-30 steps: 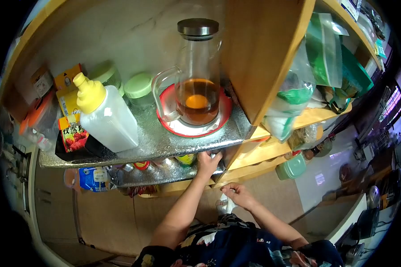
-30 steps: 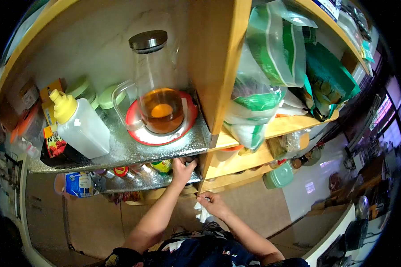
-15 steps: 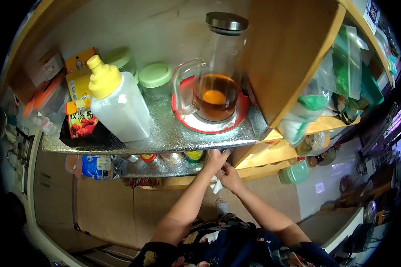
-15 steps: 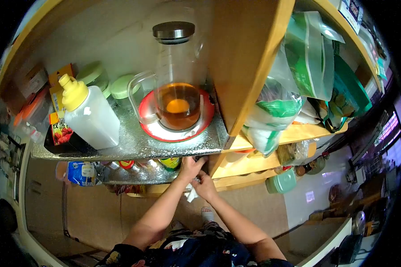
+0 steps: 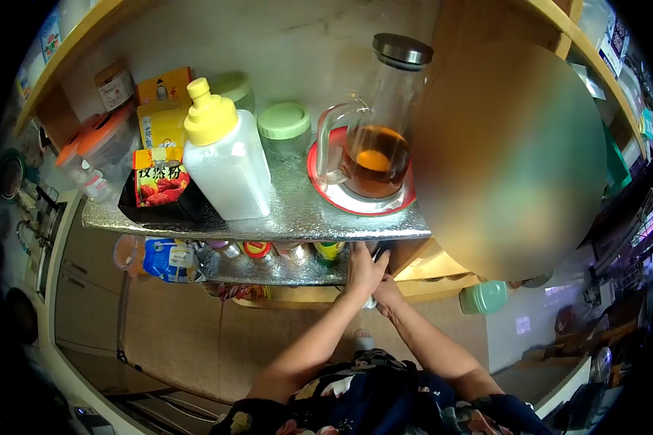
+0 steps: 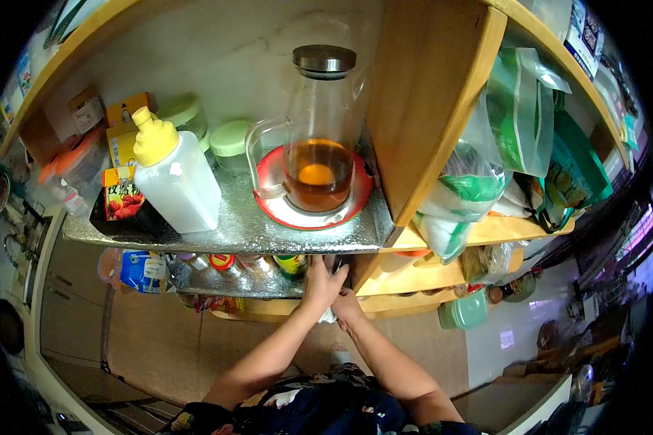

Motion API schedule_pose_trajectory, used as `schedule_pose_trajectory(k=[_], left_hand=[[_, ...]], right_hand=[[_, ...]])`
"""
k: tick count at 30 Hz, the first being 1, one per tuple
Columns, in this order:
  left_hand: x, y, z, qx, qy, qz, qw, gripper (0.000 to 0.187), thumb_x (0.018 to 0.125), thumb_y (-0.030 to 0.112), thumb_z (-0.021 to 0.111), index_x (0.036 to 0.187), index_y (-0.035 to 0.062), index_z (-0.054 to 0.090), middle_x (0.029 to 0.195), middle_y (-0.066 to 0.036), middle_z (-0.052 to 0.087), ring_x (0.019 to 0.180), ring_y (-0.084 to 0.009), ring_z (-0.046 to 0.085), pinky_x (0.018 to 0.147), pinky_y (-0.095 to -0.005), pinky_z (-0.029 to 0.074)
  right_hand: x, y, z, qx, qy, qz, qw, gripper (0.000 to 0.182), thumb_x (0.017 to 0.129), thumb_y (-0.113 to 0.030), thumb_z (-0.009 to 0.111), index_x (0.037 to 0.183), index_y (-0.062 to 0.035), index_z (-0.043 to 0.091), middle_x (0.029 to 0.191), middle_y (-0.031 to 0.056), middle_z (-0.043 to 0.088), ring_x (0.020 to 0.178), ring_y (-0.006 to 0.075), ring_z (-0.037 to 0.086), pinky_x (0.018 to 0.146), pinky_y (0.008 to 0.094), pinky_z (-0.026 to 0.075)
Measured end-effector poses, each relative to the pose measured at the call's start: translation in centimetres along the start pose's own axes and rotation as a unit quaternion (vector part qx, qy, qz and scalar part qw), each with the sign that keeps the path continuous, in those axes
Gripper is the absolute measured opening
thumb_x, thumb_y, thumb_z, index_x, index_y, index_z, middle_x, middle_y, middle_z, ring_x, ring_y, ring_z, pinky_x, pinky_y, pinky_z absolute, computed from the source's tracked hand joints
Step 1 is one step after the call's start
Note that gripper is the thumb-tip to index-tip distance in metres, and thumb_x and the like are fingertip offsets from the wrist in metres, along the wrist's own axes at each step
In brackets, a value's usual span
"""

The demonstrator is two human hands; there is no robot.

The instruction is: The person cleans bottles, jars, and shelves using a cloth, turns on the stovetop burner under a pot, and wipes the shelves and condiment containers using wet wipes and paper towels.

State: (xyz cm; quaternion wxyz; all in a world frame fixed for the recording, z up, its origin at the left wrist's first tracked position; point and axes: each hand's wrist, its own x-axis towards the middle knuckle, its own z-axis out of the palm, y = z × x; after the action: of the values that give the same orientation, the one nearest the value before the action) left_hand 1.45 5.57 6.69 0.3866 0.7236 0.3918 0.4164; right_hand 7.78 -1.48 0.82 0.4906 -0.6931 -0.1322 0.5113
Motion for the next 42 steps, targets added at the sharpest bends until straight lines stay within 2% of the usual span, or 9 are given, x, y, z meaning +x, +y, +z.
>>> schedule_pose_trajectory(k=[4, 7, 13, 17, 21, 27, 33, 38, 42], left_hand=[[-3.9, 0.3, -4.5, -0.114, 0.061, 0.052, 0.99, 0.049, 0.083, 0.003, 0.067, 0.128, -0.0023, 0.048, 0.128, -0.021, 0.055, 0.116, -0.0272, 0.057, 0.1, -0.0395, 0.046], [-2.9, -2.1, -7.5, -0.012, 0.217, 0.138, 0.966, 0.05, 0.083, 0.007, 0.071, 0.124, -0.0023, 0.044, 0.119, -0.019, 0.052, 0.113, -0.0296, 0.054, 0.099, -0.0423, 0.043], [1.6, -2.6, -6.4, -0.036, 0.137, -0.047, 0.989, 0.08, 0.073, 0.022, 0.083, 0.131, -0.0065, 0.038, 0.125, -0.029, 0.054, 0.115, -0.0417, 0.054, 0.1, -0.0444, 0.04], [2.9, -3.5, -6.2, -0.013, 0.103, -0.032, 0.994, 0.067, 0.069, 0.024, 0.086, 0.122, -0.0033, 0.053, 0.113, -0.024, 0.063, 0.107, -0.0415, 0.06, 0.093, -0.0442, 0.045], [1.6, -4.6, -6.3, -0.109, 0.088, -0.08, 0.987, 0.064, 0.068, 0.022, 0.087, 0.119, -0.0006, 0.056, 0.105, -0.017, 0.068, 0.097, -0.0312, 0.065, 0.087, -0.0408, 0.049], [-3.6, -3.7, -9.9, -0.162, 0.085, 0.009, 0.983, 0.064, 0.068, 0.015, 0.087, 0.119, 0.0002, 0.052, 0.112, -0.012, 0.065, 0.098, -0.0197, 0.063, 0.088, -0.034, 0.051], [-7.8, -3.9, -13.2, -0.229, 0.042, -0.031, 0.972, 0.066, 0.066, 0.018, 0.088, 0.119, 0.001, 0.053, 0.112, -0.012, 0.066, 0.102, -0.0179, 0.064, 0.089, -0.0346, 0.052], [-9.3, -1.8, -14.1, -0.253, 0.046, -0.011, 0.966, 0.069, 0.068, 0.016, 0.085, 0.125, 0.0009, 0.05, 0.117, -0.011, 0.063, 0.106, -0.0168, 0.06, 0.092, -0.0335, 0.049], [-10.8, -1.4, -15.5, -0.235, 0.022, -0.073, 0.969, 0.069, 0.068, 0.014, 0.085, 0.125, 0.0004, 0.049, 0.117, -0.01, 0.062, 0.105, -0.0162, 0.06, 0.092, -0.0326, 0.048]], right_hand=[[-3.3, -2.5, 0.1, 0.23, -0.084, 0.059, 0.968, 0.029, 0.094, -0.016, 0.064, 0.116, 0.0028, 0.06, 0.088, 0.0087, 0.069, 0.072, 0.017, 0.066, 0.059, 0.0292, 0.052], [-2.0, 0.8, -2.0, 0.187, -0.139, 0.052, 0.971, 0.028, 0.092, -0.013, 0.068, 0.116, -0.0004, 0.061, 0.09, 0.0071, 0.07, 0.075, 0.0162, 0.067, 0.062, 0.0288, 0.054], [-5.2, -0.6, -2.5, 0.138, -0.125, 0.019, 0.982, 0.017, 0.088, -0.009, 0.071, 0.103, -0.002, 0.068, 0.092, 0.0048, 0.071, 0.072, 0.0122, 0.067, 0.061, 0.0268, 0.054], [-5.9, -0.2, -3.7, 0.082, -0.096, -0.011, 0.992, 0.016, 0.088, -0.011, 0.072, 0.102, -0.0044, 0.071, 0.088, 0.001, 0.071, 0.067, 0.0087, 0.061, 0.059, 0.0254, 0.05], [-6.6, -1.5, -3.5, 0.01, -0.104, -0.103, 0.989, 0.021, 0.089, -0.01, 0.07, 0.109, -0.0022, 0.069, 0.088, 0.0009, 0.07, 0.072, 0.0069, 0.059, 0.066, 0.0216, 0.047], [-8.9, -4.6, -1.8, 0.021, -0.049, -0.275, 0.96, 0.022, 0.091, 0.001, 0.06, 0.113, -0.0008, 0.062, 0.103, 0.0032, 0.066, 0.089, 0.0087, 0.059, 0.079, 0.0237, 0.049], [-12.1, -10.2, 3.0, -0.07, 0.036, -0.558, 0.826, 0.031, 0.088, 0.01, 0.048, 0.112, 0.0004, 0.066, 0.119, 0.0147, 0.062, 0.114, 0.0212, 0.058, 0.099, 0.0316, 0.044], [-13.6, -10.2, 7.6, -0.202, -0.088, -0.669, 0.71, 0.045, 0.082, 0.01, 0.056, 0.125, 0.0003, 0.06, 0.134, 0.0207, 0.056, 0.126, 0.0396, 0.052, 0.104, 0.0421, 0.045], [-13.4, -7.4, 5.9, -0.238, -0.096, -0.658, 0.708, 0.047, 0.081, 0.013, 0.057, 0.126, 0.0004, 0.06, 0.133, 0.0202, 0.056, 0.125, 0.0379, 0.054, 0.106, 0.0419, 0.045]])
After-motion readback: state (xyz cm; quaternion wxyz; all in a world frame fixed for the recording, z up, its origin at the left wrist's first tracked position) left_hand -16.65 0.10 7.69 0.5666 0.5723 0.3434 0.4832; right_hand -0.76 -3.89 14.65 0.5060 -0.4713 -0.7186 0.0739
